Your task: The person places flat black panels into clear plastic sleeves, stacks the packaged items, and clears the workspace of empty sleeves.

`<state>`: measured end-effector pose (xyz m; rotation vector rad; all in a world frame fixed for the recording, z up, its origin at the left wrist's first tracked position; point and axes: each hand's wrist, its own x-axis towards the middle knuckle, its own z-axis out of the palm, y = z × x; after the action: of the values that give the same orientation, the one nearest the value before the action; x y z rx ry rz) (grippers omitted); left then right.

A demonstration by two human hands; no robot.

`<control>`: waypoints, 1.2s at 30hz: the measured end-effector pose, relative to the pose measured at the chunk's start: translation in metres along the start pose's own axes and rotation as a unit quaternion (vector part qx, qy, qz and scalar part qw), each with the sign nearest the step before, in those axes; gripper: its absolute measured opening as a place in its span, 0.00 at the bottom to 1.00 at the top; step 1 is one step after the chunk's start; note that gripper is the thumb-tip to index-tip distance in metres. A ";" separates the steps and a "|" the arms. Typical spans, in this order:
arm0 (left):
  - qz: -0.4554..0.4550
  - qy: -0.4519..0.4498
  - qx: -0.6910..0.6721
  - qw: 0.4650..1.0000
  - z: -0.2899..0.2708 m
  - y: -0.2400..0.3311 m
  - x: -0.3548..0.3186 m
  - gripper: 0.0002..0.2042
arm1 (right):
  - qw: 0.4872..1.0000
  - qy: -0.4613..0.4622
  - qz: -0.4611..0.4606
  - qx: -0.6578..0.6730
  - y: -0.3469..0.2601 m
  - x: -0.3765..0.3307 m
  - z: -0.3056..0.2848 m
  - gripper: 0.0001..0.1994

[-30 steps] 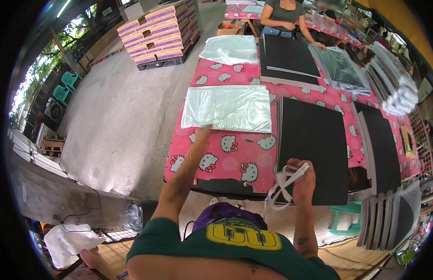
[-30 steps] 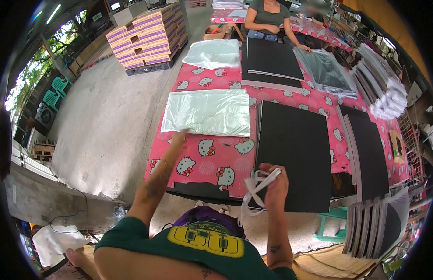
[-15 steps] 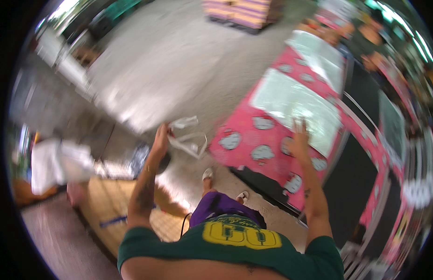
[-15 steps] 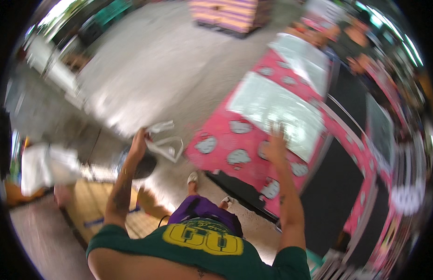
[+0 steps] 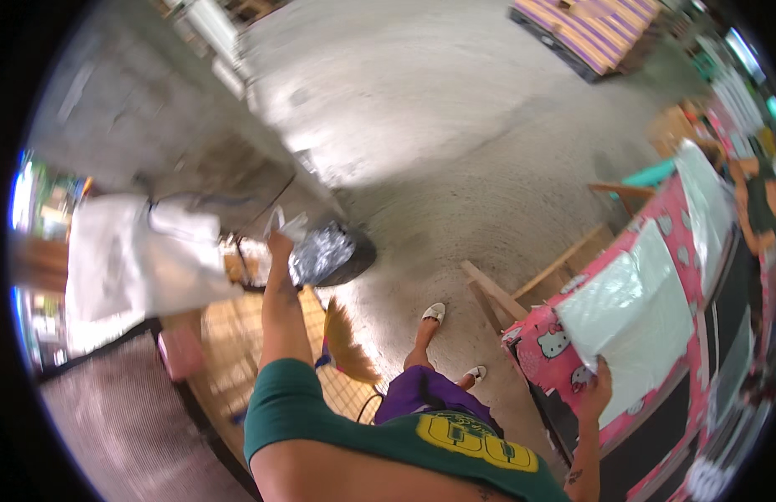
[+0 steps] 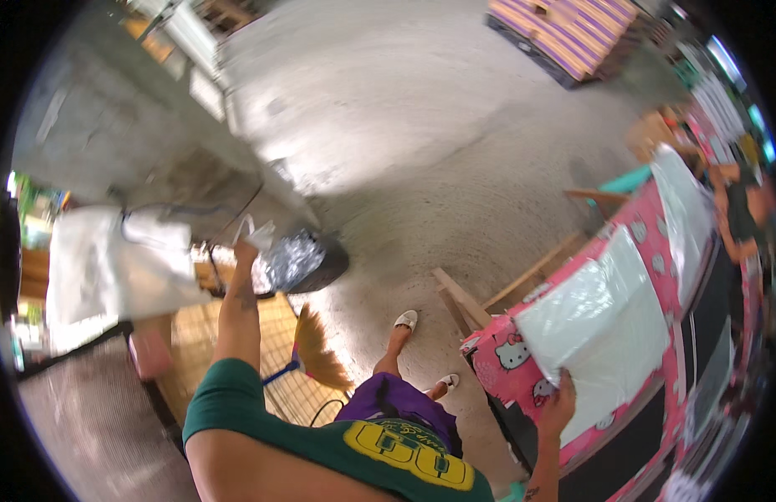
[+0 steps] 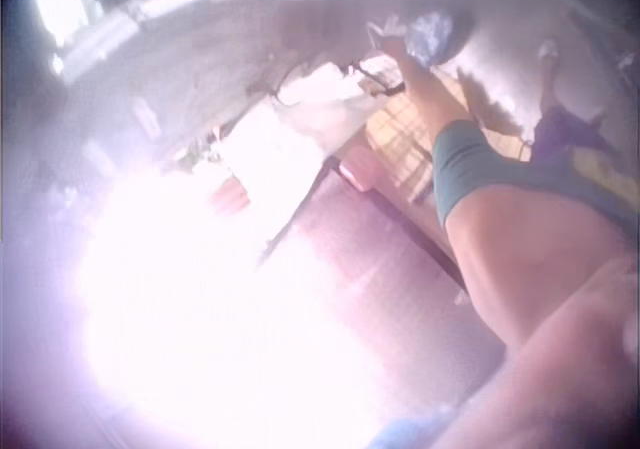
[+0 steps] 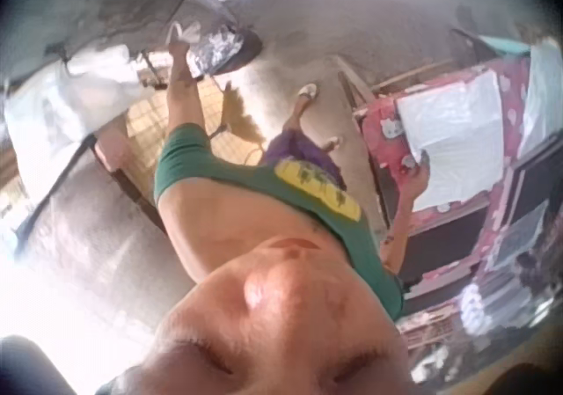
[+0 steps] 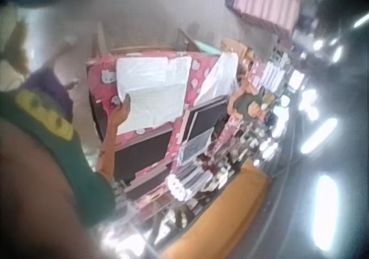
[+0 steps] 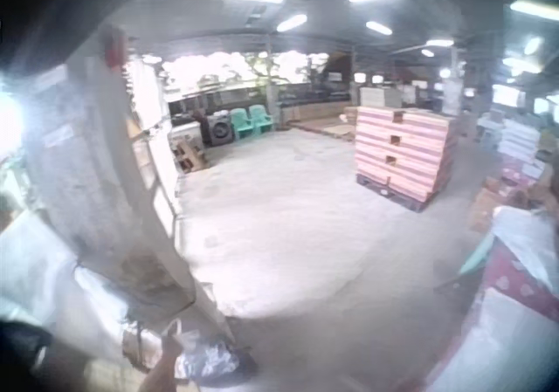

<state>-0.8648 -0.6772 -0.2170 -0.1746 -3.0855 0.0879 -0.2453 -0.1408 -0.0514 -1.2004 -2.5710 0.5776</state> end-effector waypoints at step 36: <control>0.844 -0.080 -0.233 0.477 -0.206 0.536 -0.457 0.05 | 0.973 0.021 -0.228 -0.017 0.092 -0.073 -0.024 0.05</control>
<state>-0.3404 -0.1861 -0.0645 -2.9398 -1.4719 -0.6521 -0.1281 -0.1380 -0.0749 -0.5822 -2.6970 0.3988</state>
